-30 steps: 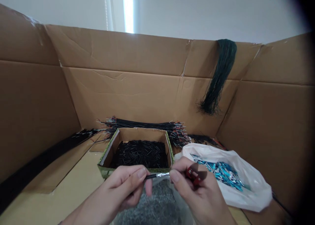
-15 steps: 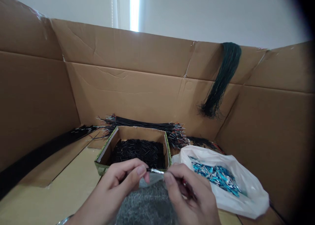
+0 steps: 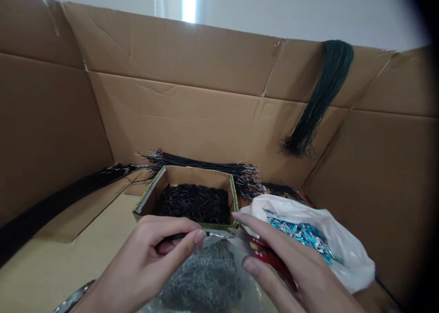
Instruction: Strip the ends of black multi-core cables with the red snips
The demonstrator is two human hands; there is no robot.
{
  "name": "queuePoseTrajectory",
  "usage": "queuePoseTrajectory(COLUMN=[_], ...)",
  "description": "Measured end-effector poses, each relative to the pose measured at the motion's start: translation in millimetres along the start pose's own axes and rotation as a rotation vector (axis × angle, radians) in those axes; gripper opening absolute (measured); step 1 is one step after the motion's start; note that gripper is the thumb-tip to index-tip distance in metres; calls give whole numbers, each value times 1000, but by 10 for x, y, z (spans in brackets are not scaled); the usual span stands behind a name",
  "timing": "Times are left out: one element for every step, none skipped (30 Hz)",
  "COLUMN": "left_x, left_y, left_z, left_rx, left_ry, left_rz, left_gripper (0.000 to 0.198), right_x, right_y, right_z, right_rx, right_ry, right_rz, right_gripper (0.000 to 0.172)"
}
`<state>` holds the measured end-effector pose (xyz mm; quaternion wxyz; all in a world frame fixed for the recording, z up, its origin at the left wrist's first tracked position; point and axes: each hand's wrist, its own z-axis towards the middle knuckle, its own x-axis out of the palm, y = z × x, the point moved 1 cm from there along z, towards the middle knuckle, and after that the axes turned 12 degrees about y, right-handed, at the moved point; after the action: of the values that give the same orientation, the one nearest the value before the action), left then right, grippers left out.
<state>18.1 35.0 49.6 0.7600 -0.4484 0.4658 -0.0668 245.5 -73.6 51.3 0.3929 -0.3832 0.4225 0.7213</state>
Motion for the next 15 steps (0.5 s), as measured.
queuePoseTrajectory(left_x=[5,9,14,19,22,25,27,29,31,33,36,39,41,43,44], left_y=[5,11,17,24,28,31,31,28,23,17,11,4,-2,-9,-15], left_z=[-8,-15,-20,-24,-26,-28,-28,-29,-30,-30,-31,-31,-31,-30,-28], left_rx=[10,21,31,35,34,28,21,15,12,8,5,3,0,-1,1], left_ry=[-8,-17,-18,-15,-6,4,16,28,33,38,45,48,50,51,49], left_rz=[3,5,10,17,26,36,46,50,52,52,51,49,48,48,50], left_gripper=[20,19,18,18,19,19,20,21,22,24,25,25,26,26,26], right_x=[10,21,31,40,48,54,57,58,58,55,51,47,44,43,43], right_y=[25,53,80,102,118,128,132,132,130,126,122,117,112,106,100], right_z=[12,25,37,45,49,49,46,42,37,32,28,23,19,14,8], right_rx=[-2,-4,-3,-4,-9,-15,-18,-21,-25,-29,-30,-32,-30,-33,-31], right_ry=[17,35,48,57,62,56,38,12,-11,-32,-52,-63,-57,-43,-27], right_rz=[-2,-2,-2,-1,-3,-10,-19,-29,-39,-44,-46,-45,-43,-40,-37], right_gripper=[44,41,38,37,37,38,39,39,38,37,36,35,35,35,35])
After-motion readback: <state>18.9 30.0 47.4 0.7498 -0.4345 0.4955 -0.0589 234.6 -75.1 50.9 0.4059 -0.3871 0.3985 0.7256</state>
